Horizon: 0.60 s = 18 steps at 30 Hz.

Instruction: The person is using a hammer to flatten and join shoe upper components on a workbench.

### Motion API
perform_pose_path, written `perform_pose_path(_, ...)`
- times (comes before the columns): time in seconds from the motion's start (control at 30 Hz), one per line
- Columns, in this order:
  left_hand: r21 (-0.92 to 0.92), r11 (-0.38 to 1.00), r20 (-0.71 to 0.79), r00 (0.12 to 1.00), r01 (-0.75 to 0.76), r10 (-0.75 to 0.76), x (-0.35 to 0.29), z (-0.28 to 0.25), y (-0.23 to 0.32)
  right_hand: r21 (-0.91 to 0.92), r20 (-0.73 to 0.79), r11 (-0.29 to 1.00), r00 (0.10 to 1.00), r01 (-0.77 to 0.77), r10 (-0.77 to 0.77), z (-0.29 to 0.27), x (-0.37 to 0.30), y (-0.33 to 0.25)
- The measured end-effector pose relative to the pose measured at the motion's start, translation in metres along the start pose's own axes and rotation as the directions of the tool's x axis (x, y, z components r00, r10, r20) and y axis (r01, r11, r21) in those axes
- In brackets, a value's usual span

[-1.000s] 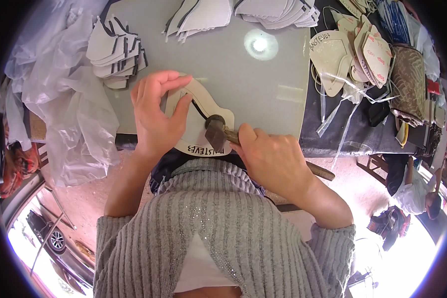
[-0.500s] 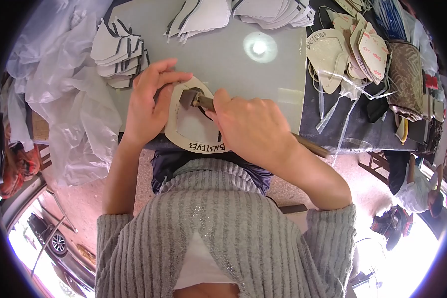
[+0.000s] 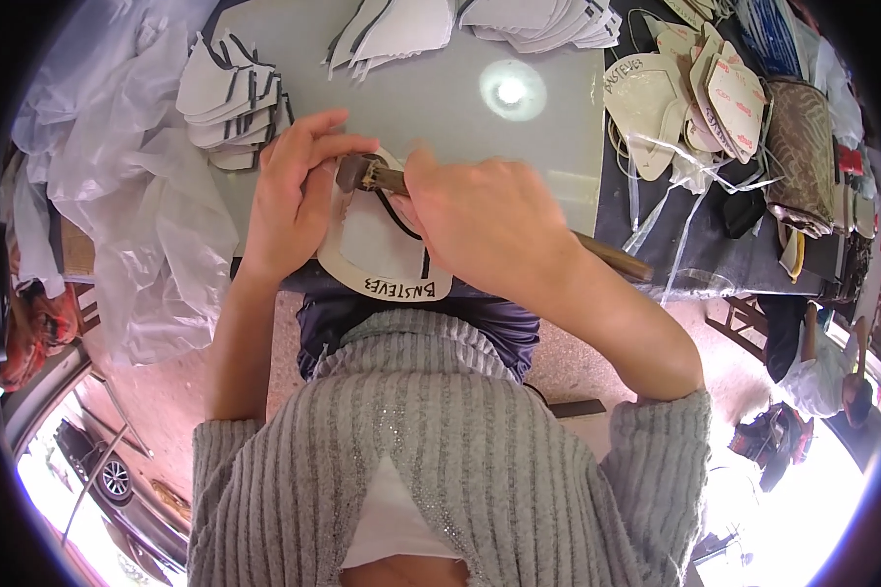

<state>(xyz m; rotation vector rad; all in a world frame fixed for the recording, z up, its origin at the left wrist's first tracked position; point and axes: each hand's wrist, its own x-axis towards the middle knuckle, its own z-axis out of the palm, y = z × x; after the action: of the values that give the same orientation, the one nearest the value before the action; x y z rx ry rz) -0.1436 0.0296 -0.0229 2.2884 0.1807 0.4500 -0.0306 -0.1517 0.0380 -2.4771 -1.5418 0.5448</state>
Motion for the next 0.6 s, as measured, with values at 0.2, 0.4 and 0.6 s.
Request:
perform_pose_path(0.2, 0.007, 0.999, 0.039, 0.999, 0.032, -0.033, -0.002, -0.009, 0.002, 0.328, -0.227, 0.942, 0.974, 0.065, 0.011, 0.001, -0.007, 0.011)
perform_pose_path(0.4, -0.157, 0.988, -0.129, 0.991, 0.012, -0.032, -0.013, -0.007, 0.002, 0.884, 0.219, 0.369, 0.952, -0.286, 0.215, 0.027, -0.016, 0.017)
perform_pose_path(0.6, 0.272, 0.962, -0.201, 0.979, 0.017, 0.039, -0.054, -0.007, 0.032, 0.93, 0.231, 0.221, 0.934, -0.295, 0.274, 0.027, -0.018, 0.013)
